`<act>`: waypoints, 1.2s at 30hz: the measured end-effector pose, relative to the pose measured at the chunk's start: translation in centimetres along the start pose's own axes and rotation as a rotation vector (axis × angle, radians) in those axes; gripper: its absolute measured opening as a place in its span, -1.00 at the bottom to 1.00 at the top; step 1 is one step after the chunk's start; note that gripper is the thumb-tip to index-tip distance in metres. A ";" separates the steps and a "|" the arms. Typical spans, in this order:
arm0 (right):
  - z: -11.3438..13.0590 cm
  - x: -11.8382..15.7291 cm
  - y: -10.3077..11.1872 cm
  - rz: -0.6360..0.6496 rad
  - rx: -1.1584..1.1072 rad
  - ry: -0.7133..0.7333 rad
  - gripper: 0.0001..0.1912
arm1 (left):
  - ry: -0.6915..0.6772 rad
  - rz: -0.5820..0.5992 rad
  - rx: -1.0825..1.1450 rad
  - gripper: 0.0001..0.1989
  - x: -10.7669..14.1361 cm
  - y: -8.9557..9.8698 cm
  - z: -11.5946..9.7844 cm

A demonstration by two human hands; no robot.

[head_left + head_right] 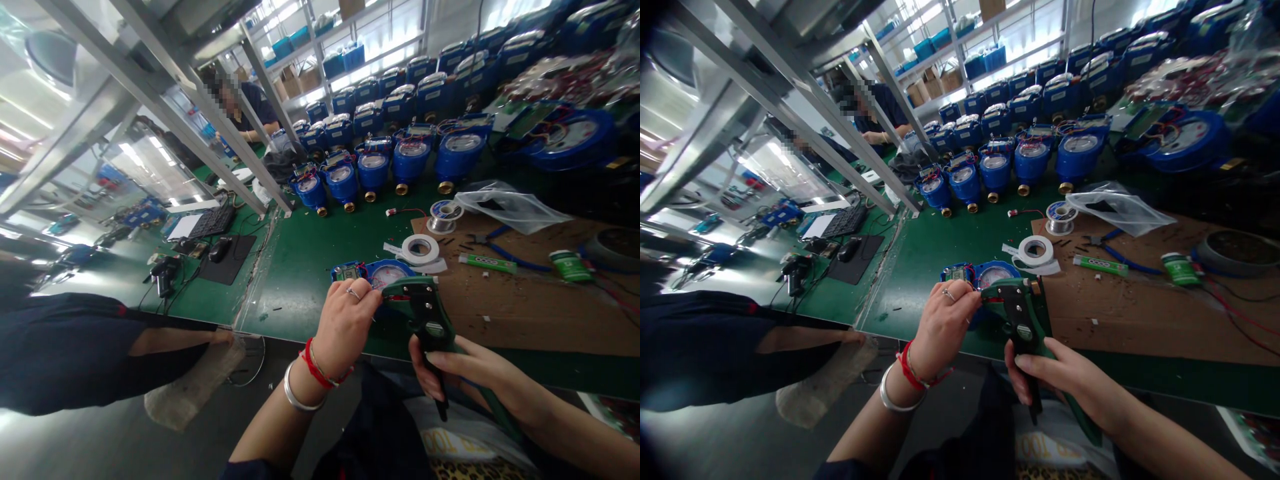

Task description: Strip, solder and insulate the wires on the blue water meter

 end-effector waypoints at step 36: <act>0.1 0.2 -0.1 -0.041 0.011 -0.054 -0.56 | 0.040 -0.120 0.300 -0.89 -0.2 1.1 1.1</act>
Point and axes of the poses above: each hand's wrist, its own x-axis away from the middle knuckle, its own y-axis out of the back of the hand, z = x × y, the point moved 10 cm from there along -x, towards the middle knuckle, and after that the axes turned 1 degree about -y, right-handed, at the moved point
